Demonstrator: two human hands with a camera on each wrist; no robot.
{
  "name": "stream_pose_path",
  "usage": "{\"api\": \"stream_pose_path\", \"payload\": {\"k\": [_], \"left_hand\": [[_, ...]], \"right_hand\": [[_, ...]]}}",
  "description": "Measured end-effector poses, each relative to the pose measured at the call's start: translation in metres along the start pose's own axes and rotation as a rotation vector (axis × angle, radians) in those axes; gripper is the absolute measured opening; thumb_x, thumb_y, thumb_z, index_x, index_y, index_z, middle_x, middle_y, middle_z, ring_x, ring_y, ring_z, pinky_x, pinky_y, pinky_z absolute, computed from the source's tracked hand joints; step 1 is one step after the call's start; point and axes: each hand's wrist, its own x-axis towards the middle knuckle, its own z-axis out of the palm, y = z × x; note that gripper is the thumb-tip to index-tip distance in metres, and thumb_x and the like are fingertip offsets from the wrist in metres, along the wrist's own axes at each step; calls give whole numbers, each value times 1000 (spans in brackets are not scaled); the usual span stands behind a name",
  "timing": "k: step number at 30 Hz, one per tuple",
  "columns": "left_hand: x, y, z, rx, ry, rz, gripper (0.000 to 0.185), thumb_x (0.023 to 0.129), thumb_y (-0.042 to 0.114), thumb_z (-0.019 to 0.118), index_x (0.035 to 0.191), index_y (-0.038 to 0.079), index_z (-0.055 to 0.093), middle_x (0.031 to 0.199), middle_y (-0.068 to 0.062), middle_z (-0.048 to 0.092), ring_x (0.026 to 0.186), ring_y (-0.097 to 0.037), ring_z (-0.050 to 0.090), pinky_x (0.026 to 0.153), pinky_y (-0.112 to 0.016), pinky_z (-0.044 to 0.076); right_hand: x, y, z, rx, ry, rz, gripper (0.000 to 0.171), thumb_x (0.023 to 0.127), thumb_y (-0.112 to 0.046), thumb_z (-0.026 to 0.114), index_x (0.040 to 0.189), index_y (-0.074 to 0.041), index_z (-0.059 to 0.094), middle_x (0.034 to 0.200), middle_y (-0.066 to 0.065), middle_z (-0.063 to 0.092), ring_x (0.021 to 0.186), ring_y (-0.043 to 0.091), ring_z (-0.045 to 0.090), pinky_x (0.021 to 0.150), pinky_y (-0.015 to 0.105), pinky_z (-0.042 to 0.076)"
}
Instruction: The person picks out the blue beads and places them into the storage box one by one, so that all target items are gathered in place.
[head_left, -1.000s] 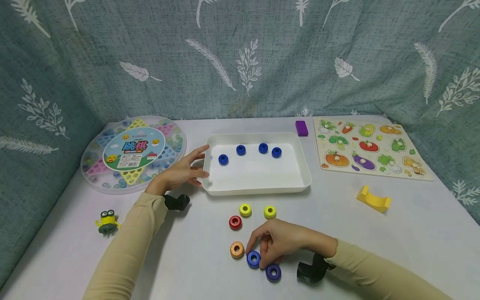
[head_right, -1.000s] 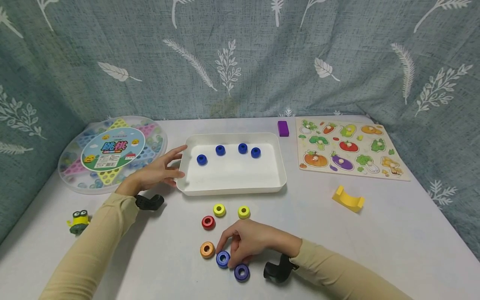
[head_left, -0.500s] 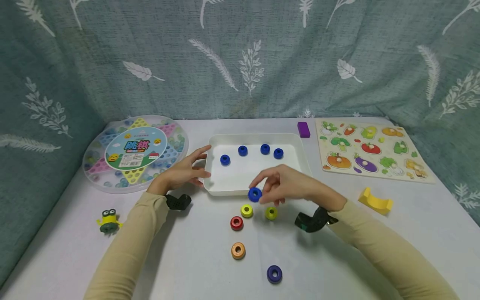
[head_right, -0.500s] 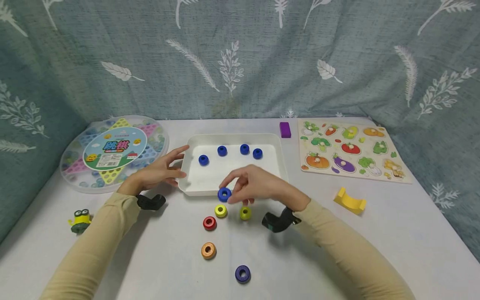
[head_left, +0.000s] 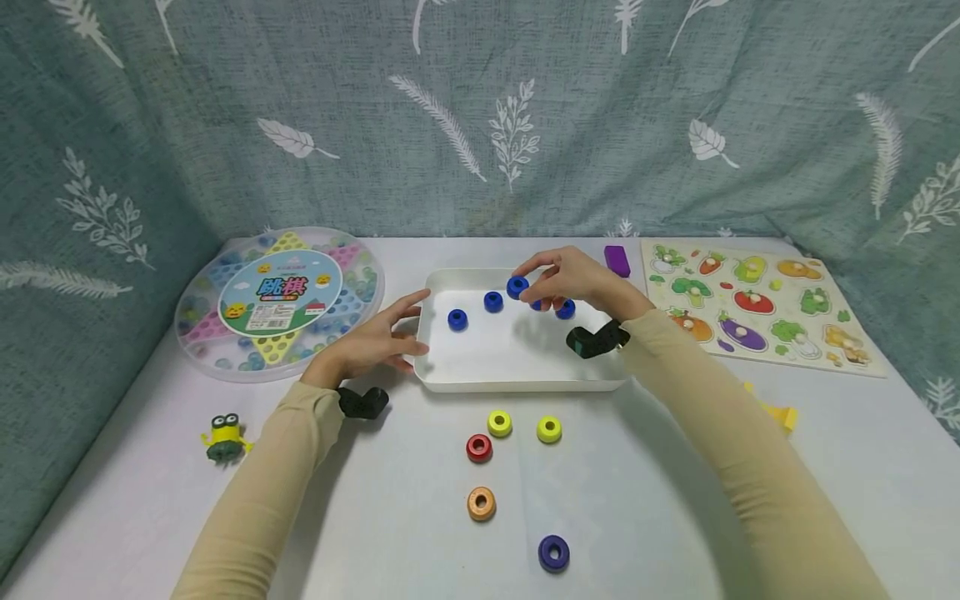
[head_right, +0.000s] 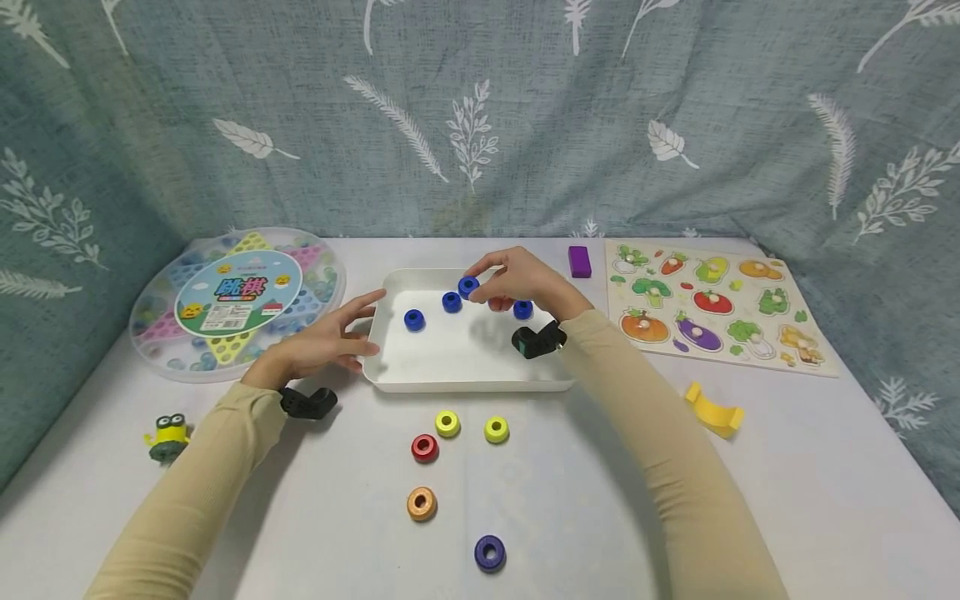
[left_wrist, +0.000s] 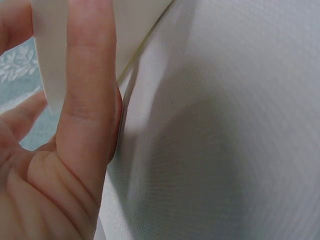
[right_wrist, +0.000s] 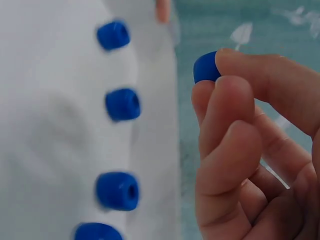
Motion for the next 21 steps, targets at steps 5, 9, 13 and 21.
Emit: {"api": "stream_pose_path", "payload": {"k": [5,9,13,21], "left_hand": [[1,1,0,2,-7,4,88,88,2,62,154,26,8,156,-15,5,114,-37,47,73,-40,55],[0,1,0,1,-9,4,88,88,2,62,154,25,7,156,-15,5,115,-38,46,73,-40,55],[0,2,1,6,-8,-3,89,88,2,62,154,26,7,156,-15,5,115,-38,46,73,-40,55],[-1,4,0,11,-5,-15,88,88,3,62,154,26,7,155,-15,6,116,-37,45,73,-39,55]], "right_hand": [[17,15,3,-9,-1,66,39,84,-15,72,122,-8,62,84,16,67,66,20,59,67,35,51],[24,23,9,-37,-12,91,39,84,-14,72,120,-7,63,76,11,66,62,17,59,63,30,50],[26,28,14,-71,-15,109,39,82,-12,73,119,-6,63,72,6,64,58,15,59,58,26,49],[29,34,20,-59,-8,115,38,81,-7,73,117,-1,64,68,4,61,51,10,56,53,23,49]]}}
